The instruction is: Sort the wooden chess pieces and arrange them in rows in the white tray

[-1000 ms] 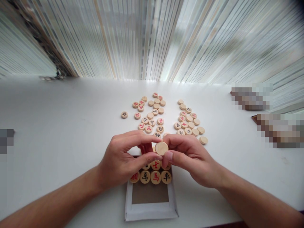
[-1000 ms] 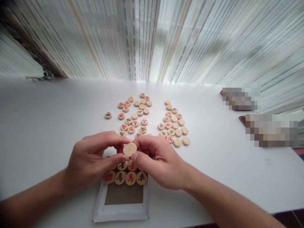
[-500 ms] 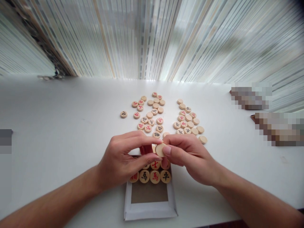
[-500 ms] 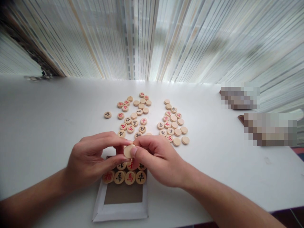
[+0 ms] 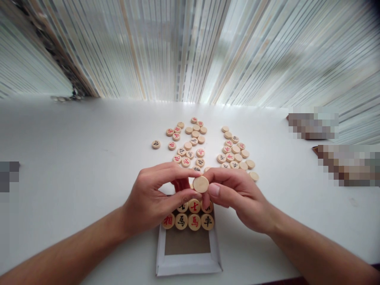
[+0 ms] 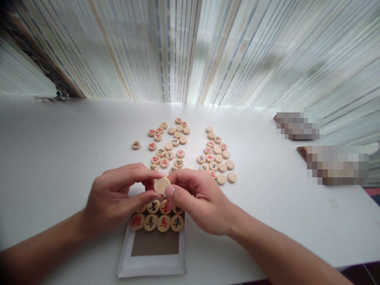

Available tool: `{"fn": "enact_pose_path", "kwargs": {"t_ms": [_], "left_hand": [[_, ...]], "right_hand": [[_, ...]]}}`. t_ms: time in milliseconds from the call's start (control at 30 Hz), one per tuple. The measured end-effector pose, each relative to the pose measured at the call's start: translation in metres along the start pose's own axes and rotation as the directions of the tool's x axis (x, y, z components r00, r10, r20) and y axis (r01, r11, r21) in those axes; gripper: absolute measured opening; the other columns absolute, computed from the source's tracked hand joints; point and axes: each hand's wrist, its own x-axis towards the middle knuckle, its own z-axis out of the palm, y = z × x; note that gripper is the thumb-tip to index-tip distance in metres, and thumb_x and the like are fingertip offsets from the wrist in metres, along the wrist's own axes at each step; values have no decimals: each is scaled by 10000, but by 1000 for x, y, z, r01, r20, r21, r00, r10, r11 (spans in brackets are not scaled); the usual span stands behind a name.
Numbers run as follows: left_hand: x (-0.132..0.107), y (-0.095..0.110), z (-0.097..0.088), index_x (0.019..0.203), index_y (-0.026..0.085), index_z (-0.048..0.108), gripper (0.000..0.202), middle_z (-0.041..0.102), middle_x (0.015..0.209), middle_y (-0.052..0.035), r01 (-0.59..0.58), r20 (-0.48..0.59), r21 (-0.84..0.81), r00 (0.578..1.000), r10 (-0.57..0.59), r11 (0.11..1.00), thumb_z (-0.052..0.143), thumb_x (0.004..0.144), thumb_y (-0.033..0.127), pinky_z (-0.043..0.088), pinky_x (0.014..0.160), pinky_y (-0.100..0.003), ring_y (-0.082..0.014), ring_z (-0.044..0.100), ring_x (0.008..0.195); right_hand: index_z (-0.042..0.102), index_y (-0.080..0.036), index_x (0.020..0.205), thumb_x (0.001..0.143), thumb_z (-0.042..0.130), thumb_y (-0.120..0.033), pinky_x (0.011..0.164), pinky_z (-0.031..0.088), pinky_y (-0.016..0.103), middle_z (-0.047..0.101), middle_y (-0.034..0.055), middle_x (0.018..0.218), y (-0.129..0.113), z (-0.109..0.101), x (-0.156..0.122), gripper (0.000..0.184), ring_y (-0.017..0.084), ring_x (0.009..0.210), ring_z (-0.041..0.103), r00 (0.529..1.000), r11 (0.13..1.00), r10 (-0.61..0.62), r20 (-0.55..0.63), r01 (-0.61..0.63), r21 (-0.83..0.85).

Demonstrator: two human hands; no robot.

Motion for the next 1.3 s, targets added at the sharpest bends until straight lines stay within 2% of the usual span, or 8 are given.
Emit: {"fn": "enact_pose_path", "kwargs": {"t_ms": [200, 433, 533, 633, 900, 1033, 1167, 1300], "left_hand": [[0, 0, 0, 1095, 177, 805, 258, 786, 830, -41, 3, -5, -26, 1000, -3, 1000, 851, 847, 125, 611, 658, -226, -120, 699, 668], [-1, 0, 2, 1086, 143, 798, 263, 792, 794, -56, 93, -6, -89, 996, -94, 992, 868, 836, 186, 624, 606, -236, -141, 719, 644], [-1, 0, 2, 1040, 131, 800, 179, 807, 798, -63, 122, -24, -90, 992, -125, 988, 831, 871, 185, 626, 622, -223, -144, 740, 667], [0, -1, 1, 982, 143, 806, 93, 820, 847, -62, 69, -55, -19, 996, -70, 997, 798, 891, 131, 613, 643, -201, -134, 747, 710], [-2, -5, -5, 1016, 170, 792, 155, 809, 892, -71, -229, -40, 222, 969, 244, 948, 744, 914, 64, 623, 711, -228, -151, 767, 775], [-3, -6, -6, 1014, 163, 785, 162, 810, 897, -74, -230, -40, 227, 969, 245, 946, 746, 904, 51, 625, 719, -231, -155, 769, 783], [-3, -5, -5, 998, 151, 780, 142, 789, 852, -62, -214, -32, 211, 974, 226, 954, 751, 899, 54, 603, 663, -224, -140, 737, 718], [-3, -5, -3, 994, 134, 777, 111, 786, 862, -59, -166, -38, 208, 983, 177, 964, 765, 897, 81, 597, 656, -222, -118, 706, 671]], "right_hand": [[691, -164, 840, 970, 706, -514, 585, 446, 279, 666, 45, 724, 1, 2, 0, 373, 151, 654, 573, 998, 999, -10, -69, 7, -41], [695, -175, 826, 930, 763, -469, 545, 474, 254, 679, 34, 705, 1, 3, 2, 319, 144, 624, 593, 990, 995, -61, -126, 50, -85], [731, -170, 861, 930, 768, -432, 506, 430, 246, 659, 24, 683, 3, 3, 1, 274, 132, 587, 553, 982, 985, -100, -163, 74, -154], [779, -161, 965, 963, 735, -397, 462, 349, 245, 629, 13, 659, 7, 3, -1, 240, 109, 529, 473, 970, 964, -157, -188, 109, -243], [806, -181, 1058, 912, 807, -353, 475, 367, 255, 595, -11, 630, 9, 0, -1, 225, 115, 536, 470, 967, 961, -170, -189, 120, -248], [798, -183, 1088, 873, 845, -284, 456, 359, 237, 557, -42, 609, 8, -2, 0, 242, 94, 515, 437, 968, 949, -191, -163, 140, -283], [789, -186, 1119, 900, 809, -236, 475, 413, 226, 722, 37, 832, 9, -3, 0, 226, 89, 570, 528, 932, 867, -345, -107, 273, -417], [777, -189, 1104, 892, 796, -189, 479, 424, 224, 755, 56, 926, 12, -4, 0, 212, 83, 577, 554, 892, 800, -442, -95, 344, -492]]}}
